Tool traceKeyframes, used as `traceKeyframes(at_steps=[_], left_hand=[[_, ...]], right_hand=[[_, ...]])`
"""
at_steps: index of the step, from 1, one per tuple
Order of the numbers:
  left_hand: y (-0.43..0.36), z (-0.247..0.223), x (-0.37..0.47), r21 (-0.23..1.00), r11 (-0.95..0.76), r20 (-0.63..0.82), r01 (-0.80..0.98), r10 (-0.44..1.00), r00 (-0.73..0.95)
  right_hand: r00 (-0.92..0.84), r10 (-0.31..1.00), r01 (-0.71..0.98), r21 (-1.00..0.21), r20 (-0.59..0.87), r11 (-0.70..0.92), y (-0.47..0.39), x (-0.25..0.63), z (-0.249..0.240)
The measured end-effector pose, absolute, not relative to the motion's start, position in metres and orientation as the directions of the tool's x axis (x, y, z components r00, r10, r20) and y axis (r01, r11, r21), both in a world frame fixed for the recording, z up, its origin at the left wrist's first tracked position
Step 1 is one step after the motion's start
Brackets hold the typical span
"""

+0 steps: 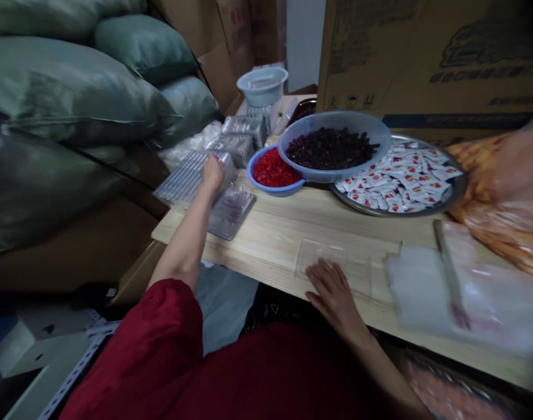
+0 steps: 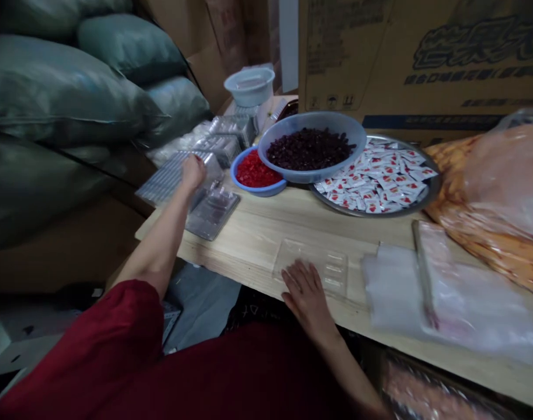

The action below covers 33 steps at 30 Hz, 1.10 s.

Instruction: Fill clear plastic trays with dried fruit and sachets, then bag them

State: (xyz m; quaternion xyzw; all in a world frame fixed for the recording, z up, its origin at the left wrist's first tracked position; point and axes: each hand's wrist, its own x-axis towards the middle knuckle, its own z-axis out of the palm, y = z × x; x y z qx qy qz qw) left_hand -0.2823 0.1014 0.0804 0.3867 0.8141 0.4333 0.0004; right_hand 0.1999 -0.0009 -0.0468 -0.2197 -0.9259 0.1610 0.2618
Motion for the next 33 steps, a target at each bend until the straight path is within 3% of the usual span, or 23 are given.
traceKeyframes(at_steps=[6,10,12,15,20,24,28,33], left_hand=[[0.097,0.075,-0.275,0.45,0.426,0.448,0.785,0.653,-0.611],[0.074,0.075,-0.233,0.351,0.29,0.602,0.89,0.658,-0.452],[0.061,0.07,-0.198,0.387,0.136,0.677,0.912,0.629,-0.381],[0.062,0.057,-0.155,0.416,-0.024,0.639,0.909,0.719,-0.273],[0.125,0.049,-0.161,0.525,0.089,0.412,0.846,0.844,-0.344],[0.169,0.056,-0.179,0.622,0.086,0.192,0.779,0.947,-0.257],[0.176,0.054,-0.181,0.67,-0.008,0.282,0.743,0.928,-0.244],[0.162,0.062,-0.186,0.74,-0.06,0.455,0.67,0.779,-0.432]], right_hand=[[-0.652,0.658,0.474,-0.475,0.376,0.742,0.001,0.233,-0.037],[-0.595,0.732,0.562,-0.48,0.332,0.674,-0.001,0.252,-0.043],[-0.59,0.739,0.569,-0.481,0.327,0.667,-0.001,0.254,-0.047],[-0.566,0.733,0.561,-0.474,0.378,0.678,0.0,0.25,-0.054],[-0.546,0.708,0.523,-0.478,0.448,0.706,-0.002,0.245,-0.062],[-0.517,0.72,0.498,-0.521,0.463,0.693,-0.004,0.251,-0.062],[-0.421,0.759,0.478,-0.59,0.497,0.651,-0.001,0.255,-0.063],[-0.343,0.821,0.457,-0.683,0.456,0.57,0.004,0.254,-0.06]])
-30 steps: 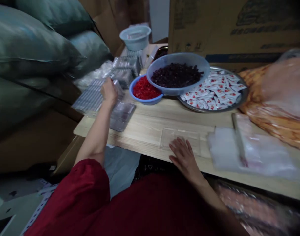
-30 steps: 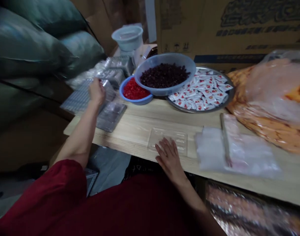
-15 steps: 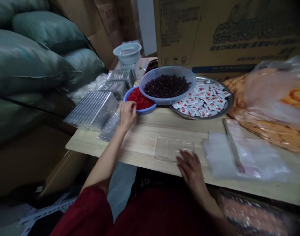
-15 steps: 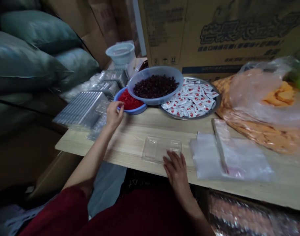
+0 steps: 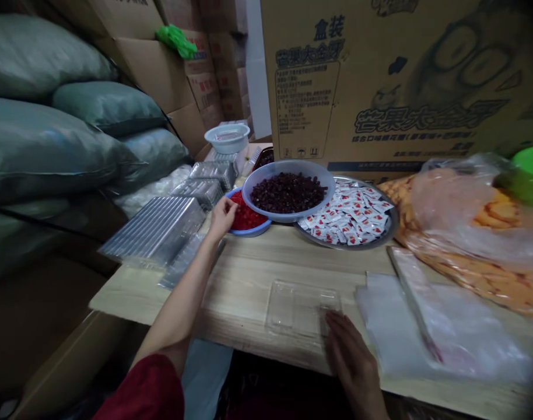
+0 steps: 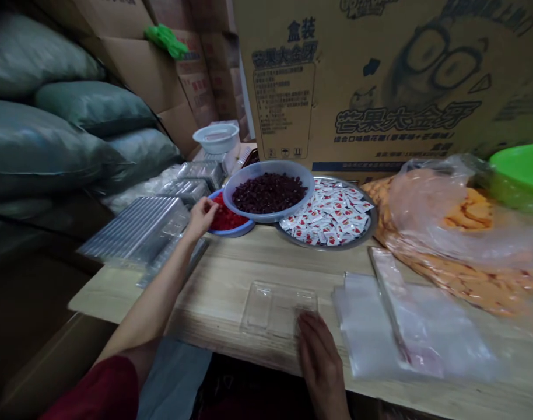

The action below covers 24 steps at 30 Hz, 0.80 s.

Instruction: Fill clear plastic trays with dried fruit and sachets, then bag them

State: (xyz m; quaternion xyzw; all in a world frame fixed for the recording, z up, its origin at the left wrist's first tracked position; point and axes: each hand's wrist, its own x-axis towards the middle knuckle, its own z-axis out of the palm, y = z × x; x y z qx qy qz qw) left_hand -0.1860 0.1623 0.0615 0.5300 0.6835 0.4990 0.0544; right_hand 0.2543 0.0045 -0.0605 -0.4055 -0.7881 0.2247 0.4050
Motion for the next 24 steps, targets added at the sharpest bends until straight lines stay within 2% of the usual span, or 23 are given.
traceKeyframes(at_steps=[3,4,6,8,10,12,14,16,19,21,24], left_hand=[[0.167,0.086,-0.173,0.749,-0.164,0.573,0.642,0.649,-0.501],[0.172,0.096,-0.164,0.718,-0.218,0.618,0.661,0.635,-0.463],[0.189,0.114,-0.138,0.616,-0.311,0.664,0.724,0.699,-0.265],[0.212,0.126,-0.109,0.529,-0.346,0.546,0.774,0.838,0.001],[0.234,0.129,-0.084,0.481,-0.317,0.319,0.817,0.932,0.174],[0.251,0.127,-0.068,0.429,-0.27,0.132,0.862,0.963,0.236],[0.262,0.123,-0.062,0.371,-0.249,0.071,0.895,0.968,0.24],[0.265,0.121,-0.066,0.346,-0.256,0.114,0.903,0.966,0.23],[0.258,0.122,-0.08,0.432,-0.275,0.256,0.859,0.951,0.175],[0.242,0.124,-0.084,0.512,-0.275,0.411,0.814,0.91,0.048],[0.199,0.123,-0.069,0.572,-0.347,0.627,0.743,0.769,-0.124]], right_hand=[[-0.333,0.834,0.426,-0.718,0.441,0.55,0.009,0.251,-0.057],[-0.332,0.831,0.419,-0.72,0.446,0.554,0.011,0.249,-0.055],[-0.326,0.825,0.407,-0.719,0.462,0.564,0.014,0.245,-0.051],[-0.317,0.824,0.4,-0.721,0.47,0.565,0.014,0.242,-0.045],[-0.303,0.827,0.394,-0.728,0.473,0.561,0.013,0.24,-0.04],[-0.285,0.837,0.397,-0.738,0.467,0.546,0.011,0.241,-0.037],[-0.267,0.848,0.403,-0.746,0.458,0.53,0.008,0.245,-0.038],[-0.252,0.853,0.407,-0.749,0.458,0.523,0.006,0.25,-0.041],[-0.243,0.855,0.412,-0.749,0.458,0.518,0.004,0.256,-0.045],[-0.246,0.857,0.414,-0.751,0.453,0.515,0.003,0.259,-0.042],[-0.236,0.872,0.405,-0.772,0.429,0.49,0.003,0.262,-0.034]])
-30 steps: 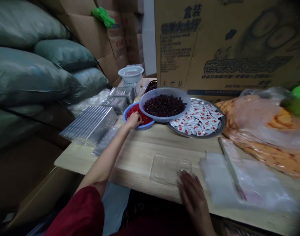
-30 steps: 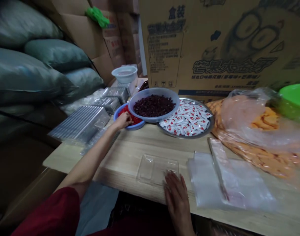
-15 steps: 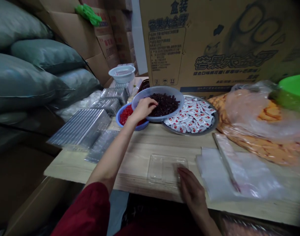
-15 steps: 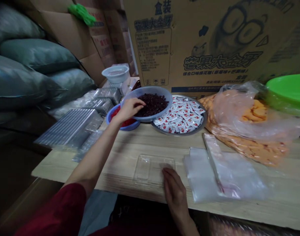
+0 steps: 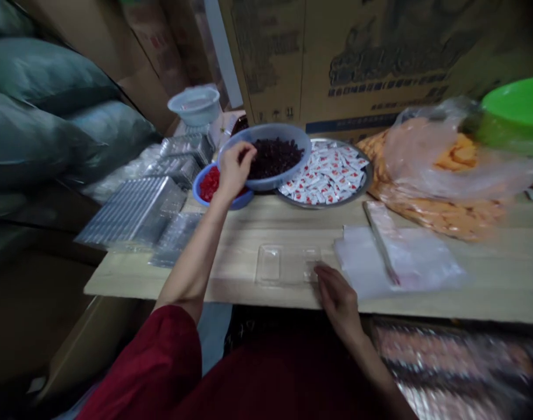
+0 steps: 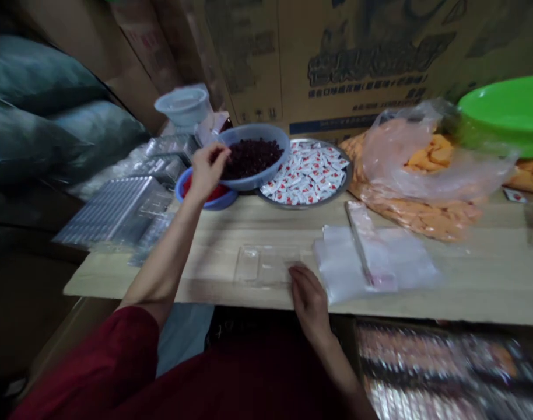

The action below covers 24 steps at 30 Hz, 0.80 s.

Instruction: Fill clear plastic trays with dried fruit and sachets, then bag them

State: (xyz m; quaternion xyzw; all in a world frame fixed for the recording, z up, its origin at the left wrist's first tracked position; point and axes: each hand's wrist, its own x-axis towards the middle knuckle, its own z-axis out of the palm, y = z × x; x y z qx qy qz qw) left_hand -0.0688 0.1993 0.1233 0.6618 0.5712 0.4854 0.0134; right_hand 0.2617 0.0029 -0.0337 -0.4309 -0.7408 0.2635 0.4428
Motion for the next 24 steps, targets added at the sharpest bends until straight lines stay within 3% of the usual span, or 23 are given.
traceKeyframes(at_steps=[3,6,8,13,20,24], left_hand=[[0.143,0.107,-0.029,0.6,-0.474,0.626,0.644,0.78,-0.009],[0.091,0.065,0.016,0.639,-0.503,0.414,0.582,0.863,0.291],[0.07,0.03,0.038,0.636,-0.478,0.303,0.605,0.876,0.374],[0.07,-0.02,0.061,0.621,-0.461,0.271,0.634,0.885,0.379],[0.079,-0.014,0.055,0.688,-0.374,0.199,0.622,0.921,0.334],[0.077,-0.009,0.053,0.599,-0.439,0.213,0.67,0.893,0.396]], right_hand=[[-0.203,0.897,0.393,-0.807,0.392,0.442,0.004,0.262,-0.03],[-0.203,0.905,0.397,-0.813,0.375,0.426,0.005,0.26,-0.034],[-0.21,0.896,0.396,-0.804,0.39,0.443,0.006,0.259,-0.038],[-0.214,0.879,0.4,-0.783,0.425,0.476,0.01,0.257,-0.045],[-0.226,0.875,0.427,-0.764,0.427,0.483,0.023,0.26,-0.041],[-0.339,0.842,0.526,-0.657,0.42,0.54,0.037,0.259,-0.039]])
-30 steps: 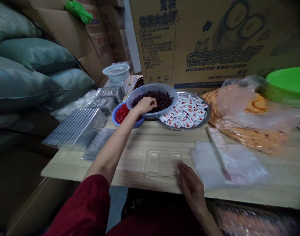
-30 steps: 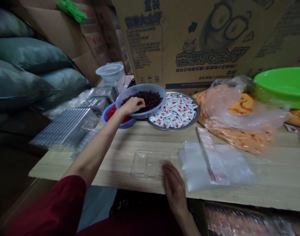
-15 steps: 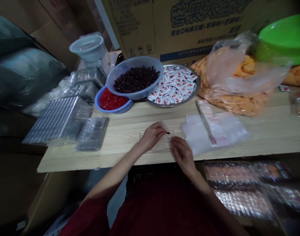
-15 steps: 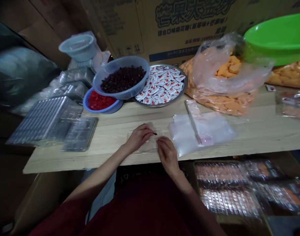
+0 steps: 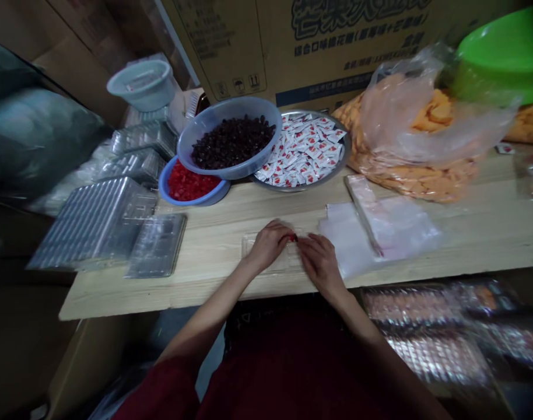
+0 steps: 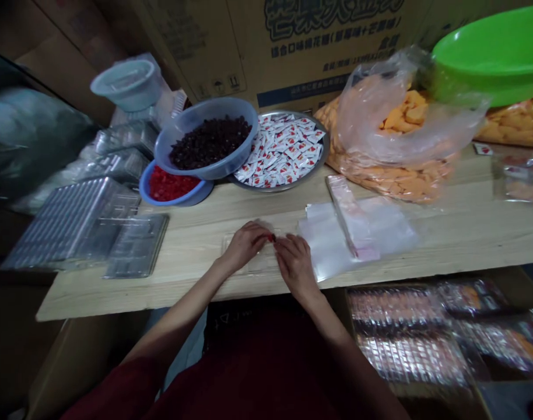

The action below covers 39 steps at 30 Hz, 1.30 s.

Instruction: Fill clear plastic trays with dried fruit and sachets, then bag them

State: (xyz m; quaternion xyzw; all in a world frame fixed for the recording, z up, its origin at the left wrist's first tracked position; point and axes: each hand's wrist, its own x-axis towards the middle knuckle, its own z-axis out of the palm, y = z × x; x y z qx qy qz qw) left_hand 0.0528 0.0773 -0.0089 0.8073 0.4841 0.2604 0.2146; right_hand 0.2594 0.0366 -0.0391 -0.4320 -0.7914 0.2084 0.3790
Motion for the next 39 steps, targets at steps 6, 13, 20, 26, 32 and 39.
traceKeyframes(at_steps=[6,13,20,26,32,39], left_hand=[[0.138,0.041,0.053,0.538,-0.435,0.431,0.722,0.878,0.207],[0.229,0.077,0.083,0.366,-0.201,0.075,0.909,0.98,0.186],[0.236,0.122,0.009,0.499,-0.321,0.565,0.805,0.825,-0.021],[0.283,0.115,-0.058,0.492,-0.028,0.174,0.87,0.982,-0.067],[0.258,0.129,-0.089,0.673,-0.234,0.441,0.702,0.888,-0.128],[0.174,0.129,-0.156,0.709,-0.167,0.542,0.685,0.751,-0.377]], right_hand=[[-0.212,0.838,0.523,-0.666,0.503,0.532,0.049,0.254,-0.041],[-0.161,0.875,0.428,-0.766,0.457,0.479,0.034,0.252,-0.043],[-0.095,0.909,0.405,-0.818,0.407,0.409,0.033,0.273,-0.049],[-0.125,0.916,0.376,-0.836,0.38,0.399,0.03,0.263,-0.044],[-0.124,0.917,0.374,-0.838,0.379,0.397,0.025,0.268,-0.058],[-0.142,0.929,0.355,-0.858,0.342,0.371,0.022,0.274,-0.058]])
